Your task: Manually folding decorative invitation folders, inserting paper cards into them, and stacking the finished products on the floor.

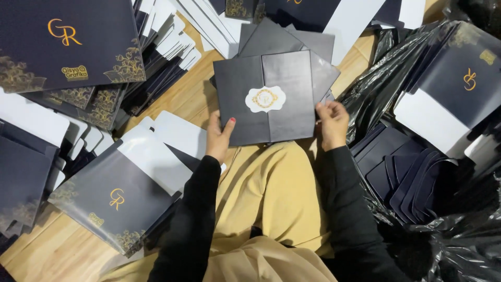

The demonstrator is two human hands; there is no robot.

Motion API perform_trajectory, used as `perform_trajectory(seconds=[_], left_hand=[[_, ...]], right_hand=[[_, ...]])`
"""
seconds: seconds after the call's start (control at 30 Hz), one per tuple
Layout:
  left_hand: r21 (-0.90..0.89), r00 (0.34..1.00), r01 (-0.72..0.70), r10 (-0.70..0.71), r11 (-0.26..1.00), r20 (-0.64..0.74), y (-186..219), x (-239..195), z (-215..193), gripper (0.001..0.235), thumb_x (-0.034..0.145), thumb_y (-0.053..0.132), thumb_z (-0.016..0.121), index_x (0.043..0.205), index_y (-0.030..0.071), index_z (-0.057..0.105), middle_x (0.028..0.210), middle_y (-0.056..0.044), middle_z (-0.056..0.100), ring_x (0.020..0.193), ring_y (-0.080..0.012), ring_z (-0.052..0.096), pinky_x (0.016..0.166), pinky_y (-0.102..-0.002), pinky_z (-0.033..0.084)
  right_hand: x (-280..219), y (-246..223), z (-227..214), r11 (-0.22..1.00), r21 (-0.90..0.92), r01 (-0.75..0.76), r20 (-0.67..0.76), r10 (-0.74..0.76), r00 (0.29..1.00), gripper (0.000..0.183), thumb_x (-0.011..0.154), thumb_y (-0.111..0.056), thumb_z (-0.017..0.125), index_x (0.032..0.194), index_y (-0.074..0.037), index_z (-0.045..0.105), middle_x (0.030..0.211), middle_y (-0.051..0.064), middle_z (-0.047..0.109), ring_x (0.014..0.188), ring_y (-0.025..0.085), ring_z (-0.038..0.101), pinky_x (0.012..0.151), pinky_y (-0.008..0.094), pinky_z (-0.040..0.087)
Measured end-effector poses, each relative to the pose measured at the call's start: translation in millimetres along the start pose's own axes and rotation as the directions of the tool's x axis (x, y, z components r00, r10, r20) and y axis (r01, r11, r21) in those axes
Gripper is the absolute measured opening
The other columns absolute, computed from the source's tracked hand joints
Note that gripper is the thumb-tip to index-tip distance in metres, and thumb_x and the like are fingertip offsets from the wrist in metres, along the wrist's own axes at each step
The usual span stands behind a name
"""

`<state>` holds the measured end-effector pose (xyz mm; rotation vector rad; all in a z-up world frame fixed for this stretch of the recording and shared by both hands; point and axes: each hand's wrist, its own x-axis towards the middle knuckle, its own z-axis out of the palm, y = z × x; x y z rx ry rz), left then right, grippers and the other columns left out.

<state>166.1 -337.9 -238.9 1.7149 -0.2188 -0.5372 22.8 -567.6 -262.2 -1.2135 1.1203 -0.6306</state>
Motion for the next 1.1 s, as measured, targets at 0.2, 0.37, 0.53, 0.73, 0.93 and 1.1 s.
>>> perform_trajectory(seconds=[0.2,0.37,0.53,0.73,0.93,1.1], left_hand=[[-0.127,0.995,0.092,-0.097,0.988,-0.027,-24,5,5,0.044,0.084,0.02,0.066,0.118,0.01,0.041,0.109,-0.011,0.052,0.103,-0.0218,0.048,0.089,-0.04,0.044],[-0.239,0.997,0.035,-0.048,0.97,-0.052,-8,-29,-2,0.033,0.088,0.019,0.059,0.115,0.004,0.049,0.098,-0.011,0.059,0.088,-0.0158,0.052,0.076,-0.03,0.05],[-0.378,0.853,0.292,-0.418,0.878,-0.313,-25,-85,-64,0.057,0.083,0.029,0.064,0.132,0.017,0.039,0.12,-0.014,0.044,0.105,-0.0293,0.045,0.09,-0.052,0.036],[-0.395,0.898,0.089,-0.245,0.914,-0.365,-25,-154,-131,0.006,0.095,0.011,0.041,0.089,0.011,0.044,0.078,0.003,0.043,0.069,-0.0051,0.041,0.067,-0.019,0.034],[-0.532,0.842,0.055,-0.326,0.845,-0.431,-60,-176,-146,0.002,0.095,0.015,0.045,0.095,0.014,0.047,0.09,0.002,0.054,0.083,-0.006,0.052,0.079,-0.02,0.046],[-0.47,0.91,0.06,-0.242,0.88,-0.336,-46,-167,-129,0.018,0.096,0.018,0.04,0.107,0.007,0.048,0.098,-0.004,0.055,0.089,-0.01,0.051,0.08,-0.019,0.04]], right_hand=[[17,-5,-9,0.898,-0.309,0.313,-0.042,-0.342,0.939,0.024,0.077,-0.01,0.072,0.096,-0.01,0.057,0.077,0.003,0.05,0.066,0.011,0.051,0.059,0.023,0.048],[-28,-9,1,0.853,-0.47,0.226,-0.039,-0.276,0.96,0.021,0.087,-0.031,0.061,0.099,-0.014,0.058,0.081,0.009,0.059,0.072,0.023,0.056,0.064,0.035,0.045],[-54,2,0,0.991,-0.091,-0.1,0.067,0.107,0.992,0.024,0.087,-0.029,0.06,0.086,-0.006,0.056,0.068,0.009,0.058,0.065,0.023,0.064,0.054,0.029,0.052],[-73,-45,9,0.946,0.098,-0.31,0.288,0.271,0.918,0.023,0.079,-0.018,0.066,0.069,-0.011,0.047,0.071,0.014,0.064,0.059,0.016,0.063,0.056,0.027,0.054],[-63,-81,-22,0.965,0.247,0.091,0.104,-0.12,0.987,0.011,0.082,-0.015,0.062,0.082,-0.011,0.052,0.068,0.003,0.056,0.055,0.02,0.064,0.048,0.028,0.051],[-35,-111,-72,0.93,0.26,0.26,-0.086,-0.246,0.965,0.012,0.093,-0.016,0.054,0.083,-0.011,0.05,0.074,0.004,0.06,0.056,0.016,0.063,0.051,0.025,0.054]])
